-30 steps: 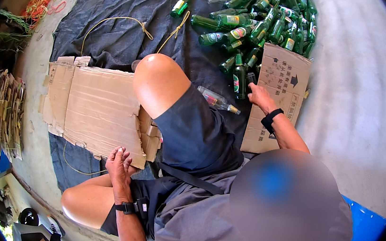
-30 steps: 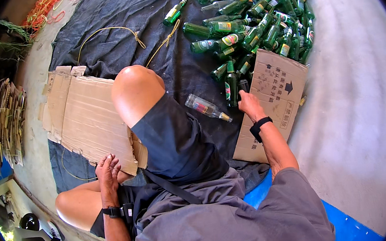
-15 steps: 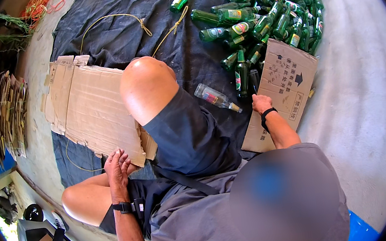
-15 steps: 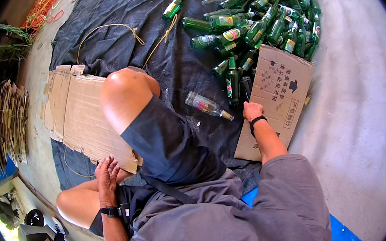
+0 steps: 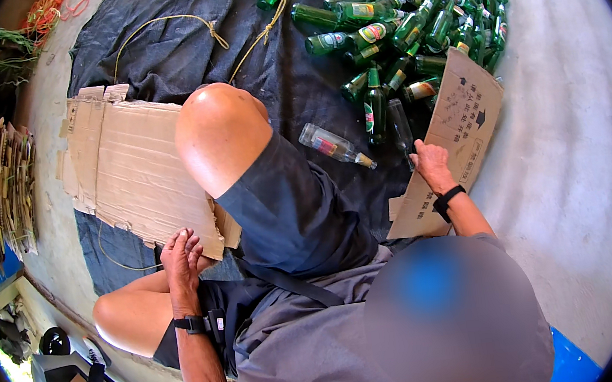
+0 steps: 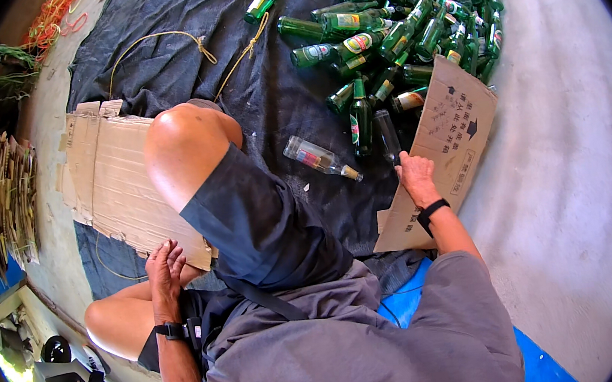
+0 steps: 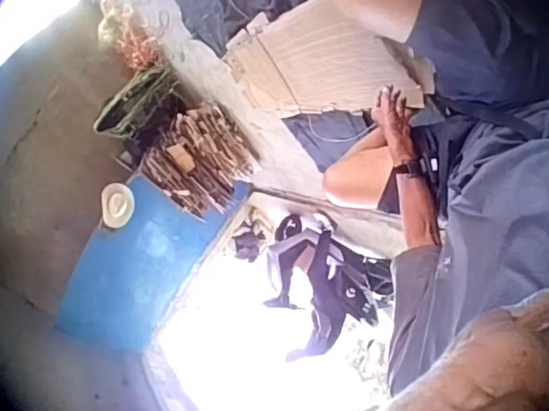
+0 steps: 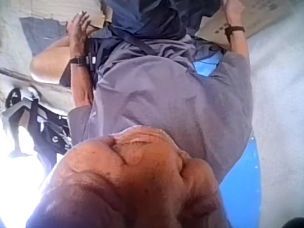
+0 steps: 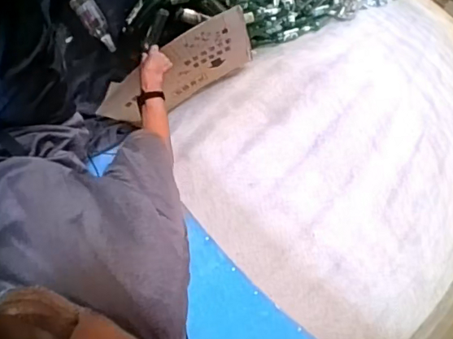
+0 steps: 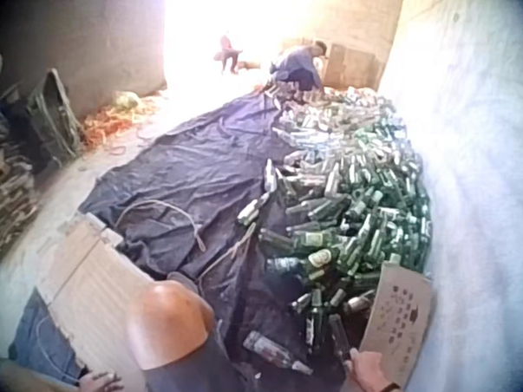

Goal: The person stacks several pieces of cardboard, wraps a yellow rope around the stack, and ties a knot to bundle them together while sitting on the floor.

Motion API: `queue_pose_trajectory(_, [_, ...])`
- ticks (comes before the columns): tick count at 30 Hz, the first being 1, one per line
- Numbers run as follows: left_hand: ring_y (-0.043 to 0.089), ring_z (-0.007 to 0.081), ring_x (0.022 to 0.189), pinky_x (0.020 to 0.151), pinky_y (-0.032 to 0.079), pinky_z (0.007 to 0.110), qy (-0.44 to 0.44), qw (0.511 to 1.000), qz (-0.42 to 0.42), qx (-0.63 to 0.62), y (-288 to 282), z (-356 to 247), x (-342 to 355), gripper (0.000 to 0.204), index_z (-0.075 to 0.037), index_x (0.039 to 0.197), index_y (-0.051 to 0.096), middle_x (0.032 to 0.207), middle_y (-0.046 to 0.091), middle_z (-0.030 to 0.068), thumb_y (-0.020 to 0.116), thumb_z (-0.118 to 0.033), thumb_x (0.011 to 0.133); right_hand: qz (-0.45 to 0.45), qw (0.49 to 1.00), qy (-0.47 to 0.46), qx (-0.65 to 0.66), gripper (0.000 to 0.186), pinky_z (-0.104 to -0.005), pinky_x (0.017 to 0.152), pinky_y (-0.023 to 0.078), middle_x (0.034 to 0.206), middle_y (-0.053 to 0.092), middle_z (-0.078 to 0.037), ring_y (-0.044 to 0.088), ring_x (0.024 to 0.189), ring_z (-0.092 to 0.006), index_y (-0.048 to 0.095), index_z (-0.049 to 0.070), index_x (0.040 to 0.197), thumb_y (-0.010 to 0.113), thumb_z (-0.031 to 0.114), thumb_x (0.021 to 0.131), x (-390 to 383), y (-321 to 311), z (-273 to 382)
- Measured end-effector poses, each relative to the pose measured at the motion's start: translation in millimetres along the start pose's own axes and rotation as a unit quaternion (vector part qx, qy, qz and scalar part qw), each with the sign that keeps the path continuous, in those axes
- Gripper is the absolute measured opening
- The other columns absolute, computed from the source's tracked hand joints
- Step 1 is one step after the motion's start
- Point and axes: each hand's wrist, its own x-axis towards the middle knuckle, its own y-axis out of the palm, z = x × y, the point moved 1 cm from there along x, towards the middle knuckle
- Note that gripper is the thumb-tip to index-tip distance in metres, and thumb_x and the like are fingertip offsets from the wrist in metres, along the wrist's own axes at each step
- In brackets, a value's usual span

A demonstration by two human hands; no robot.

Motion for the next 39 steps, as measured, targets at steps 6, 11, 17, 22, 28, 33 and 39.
queue_pose_trajectory(6, [0.068, 0.0146, 0.092, 0.075, 0.056, 0.029, -0.005, 1.000, 0.015, 0.010, 7.7, -2.7, 0.0, 0.027, -0.007, 0.118, 0.065, 0.110, 0.072, 0.0043, 0.072, -0.022, 0.096, -0.071, 0.995, 0.066, 0.010, 0.017, -0.0537, 0.066, 0.056, 0.078, 0.069, -0.018, 0.070, 0.076, -0.0400, 0.058, 0.011, 0.093, 0.067, 0.018, 0.080, -50.6, -66.2, -21.7])
queue_pose_trajectory(11, [0.068, 0.0157, 0.095, 0.077, 0.057, 0.029, -0.008, 0.999, 0.029, 0.015, 12.7, -7.1, -0.9, 0.029, -0.006, 0.119, 0.064, 0.110, 0.072, 0.0059, 0.072, -0.022, 0.096, -0.125, 0.983, 0.135, -0.003, 0.015, -0.0540, 0.066, 0.055, 0.079, 0.068, -0.015, 0.069, 0.078, -0.0406, 0.057, 0.012, 0.092, 0.064, 0.017, 0.081, -78.8, -97.4, -52.0])
queue_pose_trajectory(17, [0.069, 0.0163, 0.096, 0.078, 0.057, 0.030, -0.007, 0.998, 0.061, 0.011, 22.4, -8.8, 1.9, 0.028, -0.007, 0.119, 0.065, 0.110, 0.072, 0.0064, 0.071, -0.022, 0.096, -0.162, 0.963, 0.216, -0.016, 0.040, -0.0554, 0.072, 0.057, 0.098, 0.066, -0.015, 0.069, 0.087, -0.0415, 0.055, 0.019, 0.121, 0.064, 0.013, 0.083, -117.2, -109.9, -104.3])
queue_pose_trajectory(22, [0.069, 0.0157, 0.094, 0.077, 0.058, 0.030, 0.000, 0.997, 0.073, 0.007, 25.3, -7.9, 6.2, 0.026, -0.008, 0.118, 0.065, 0.109, 0.072, 0.0057, 0.071, -0.021, 0.097, -0.170, 0.954, 0.245, -0.024, 0.038, -0.0549, 0.074, 0.057, 0.100, 0.064, -0.017, 0.068, 0.089, -0.0429, 0.056, 0.018, 0.121, 0.062, 0.009, 0.085, -134.7, -108.5, -124.4])
queue_pose_trajectory(28, [0.069, 0.0151, 0.093, 0.078, 0.058, 0.030, 0.015, 0.997, 0.069, 0.003, 27.2, -11.5, -0.5, 0.025, -0.007, 0.118, 0.066, 0.109, 0.072, 0.0051, 0.070, -0.020, 0.097, -0.190, 0.945, 0.265, 0.003, 0.026, -0.0538, 0.073, 0.055, 0.100, 0.064, -0.014, 0.067, 0.088, -0.0422, 0.060, 0.017, 0.109, 0.059, 0.007, 0.085, -122.3, -136.1, -145.1])
queue_pose_trajectory(33, [0.067, 0.0152, 0.097, 0.080, 0.057, 0.030, 0.076, 0.995, 0.069, -0.004, 27.2, -21.2, -12.3, 0.025, -0.006, 0.120, 0.066, 0.114, 0.070, 0.0055, 0.068, -0.020, 0.099, -0.219, 0.946, 0.238, 0.010, 0.021, -0.0524, 0.072, 0.054, 0.099, 0.065, -0.010, 0.067, 0.088, -0.0404, 0.060, 0.017, 0.104, 0.059, 0.006, 0.085, -106.2, -205.8, -126.5])
queue_pose_trajectory(39, [0.066, 0.0146, 0.097, 0.080, 0.057, 0.029, 0.176, 0.980, 0.086, -0.020, 40.9, -43.8, -35.3, 0.023, -0.004, 0.120, 0.066, 0.116, 0.069, 0.0076, 0.065, -0.016, 0.101, -0.310, 0.940, 0.134, 0.054, 0.023, -0.0493, 0.069, 0.054, 0.098, 0.064, -0.009, 0.067, 0.087, -0.0390, 0.060, 0.016, 0.103, 0.061, 0.003, 0.084, -90.7, -285.9, -62.8])
